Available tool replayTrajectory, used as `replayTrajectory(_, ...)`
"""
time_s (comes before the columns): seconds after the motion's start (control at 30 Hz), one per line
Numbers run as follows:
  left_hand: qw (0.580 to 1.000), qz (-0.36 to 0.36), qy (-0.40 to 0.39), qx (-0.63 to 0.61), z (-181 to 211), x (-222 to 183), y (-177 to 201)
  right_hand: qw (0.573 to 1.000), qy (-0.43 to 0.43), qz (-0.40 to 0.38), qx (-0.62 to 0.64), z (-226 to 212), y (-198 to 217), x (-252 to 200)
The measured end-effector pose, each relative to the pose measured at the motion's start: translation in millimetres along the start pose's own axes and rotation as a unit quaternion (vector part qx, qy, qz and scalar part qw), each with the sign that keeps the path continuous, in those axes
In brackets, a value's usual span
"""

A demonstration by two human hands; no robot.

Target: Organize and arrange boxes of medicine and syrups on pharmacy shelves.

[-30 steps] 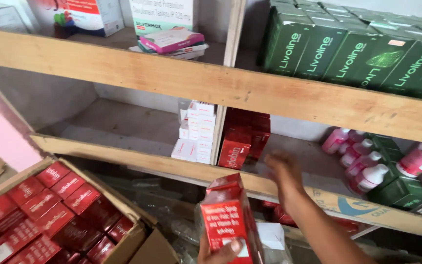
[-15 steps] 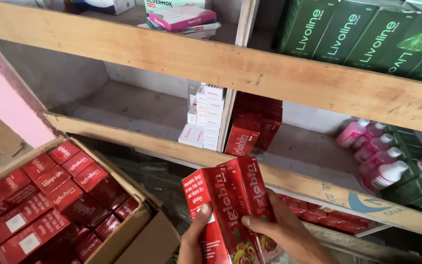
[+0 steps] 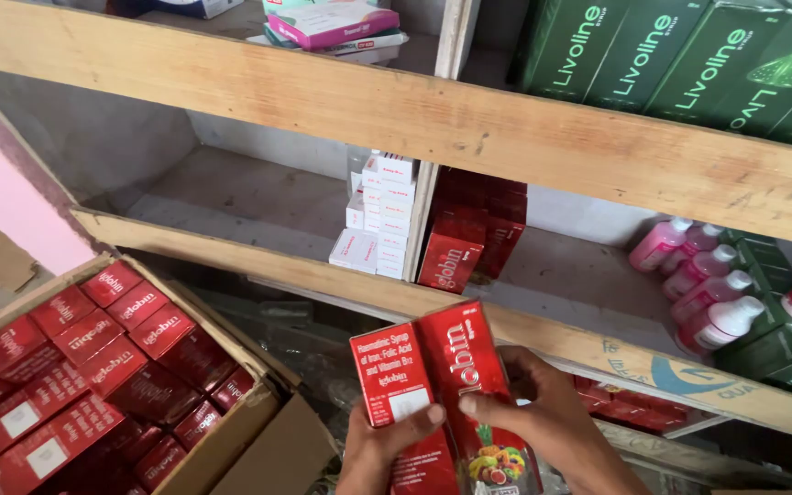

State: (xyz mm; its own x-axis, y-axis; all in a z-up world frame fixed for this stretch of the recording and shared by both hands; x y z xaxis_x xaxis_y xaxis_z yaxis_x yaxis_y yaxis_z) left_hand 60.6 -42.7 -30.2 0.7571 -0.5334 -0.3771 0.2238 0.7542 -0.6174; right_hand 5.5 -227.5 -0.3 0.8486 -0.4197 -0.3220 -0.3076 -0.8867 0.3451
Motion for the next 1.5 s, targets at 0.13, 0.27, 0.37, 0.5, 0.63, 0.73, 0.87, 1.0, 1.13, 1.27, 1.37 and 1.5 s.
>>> replayTrajectory(0.13, 0.997, 0.043, -0.006, -0.064, 7.7, -5.1, -3.7, 0.999, 0.008, 0.03, -0.043, -21.8, 8.8, -8.9)
replayTrajectory(0.27, 0.997, 0.036, -0.049, -0.053, -6.6, 11.7, 17.2, 0.945, 0.147, 0.157, -0.245, -46.5, 32.8, -7.9)
replayTrajectory(0.37, 0.996, 0.009, -0.058, -0.067, -7.6, 9.1, 11.8, 0.863, 0.189, 0.281, -0.376, -68.4, 55.3, -5.5)
replayTrajectory(0.5, 0.997, 0.024, -0.069, -0.026, -6.1, 11.6, 14.9, 0.871, 0.266, 0.341, -0.234, -63.5, 72.2, 18.2)
replayTrajectory(0.63, 0.997, 0.016, -0.057, -0.038, -0.6, 2.9, 4.2, 0.914, 0.248, 0.294, -0.131, -27.4, 75.4, 69.2)
replayTrajectory(0.73, 0.996, 0.015, -0.068, -0.049, -0.3, 1.9, 7.5, 0.943, 0.194, 0.209, -0.17, 3.4, 56.5, 109.8)
replayTrajectory(0.87, 0.997, 0.022, -0.062, -0.03, -10.3, 8.9, 17.9, 0.956, 0.244, 0.161, -0.04, 77.6, 58.0, 179.8)
replayTrajectory(1.0, 0.999, 0.033, -0.036, -0.024, -7.7, 11.0, 8.5, 0.963, 0.223, 0.138, -0.068, 42.0, 50.6, 140.0)
replayTrajectory(1.13, 0.995, 0.018, -0.089, -0.035, -2.6, 5.2, 2.7, 0.959, 0.17, 0.209, -0.084, -8.4, 52.4, 90.2)
replayTrajectory(1.27, 0.975, -0.091, -0.204, -0.009, 3.8, 8.3, -5.6, 0.995, 0.097, -0.007, -0.016, -47.4, 16.6, 43.3)
replayTrajectory(1.37, 0.965, -0.154, -0.197, -0.082, 7.6, 2.9, -22.0, 0.976, 0.153, -0.142, -0.066, -60.0, -9.4, 13.1)
replayTrajectory(1.5, 0.961, -0.15, -0.229, 0.024, -3.1, 18.6, -14.3, 0.961, 0.178, -0.146, -0.155, -116.5, -19.0, -26.5)
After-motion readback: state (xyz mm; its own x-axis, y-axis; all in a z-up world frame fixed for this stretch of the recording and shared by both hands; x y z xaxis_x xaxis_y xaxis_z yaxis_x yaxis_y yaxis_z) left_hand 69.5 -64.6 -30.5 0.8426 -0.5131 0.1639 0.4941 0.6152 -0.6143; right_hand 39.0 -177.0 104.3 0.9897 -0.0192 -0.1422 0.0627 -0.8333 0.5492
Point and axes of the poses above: each hand's wrist, its own x-axis towards the middle knuckle, its own y-axis out of the back of the hand, z = x × y, the point moved 8 cm from there along x, towards the middle knuckle, and after that the axes turned 6 degrees about -x, right-handed, at the moved point
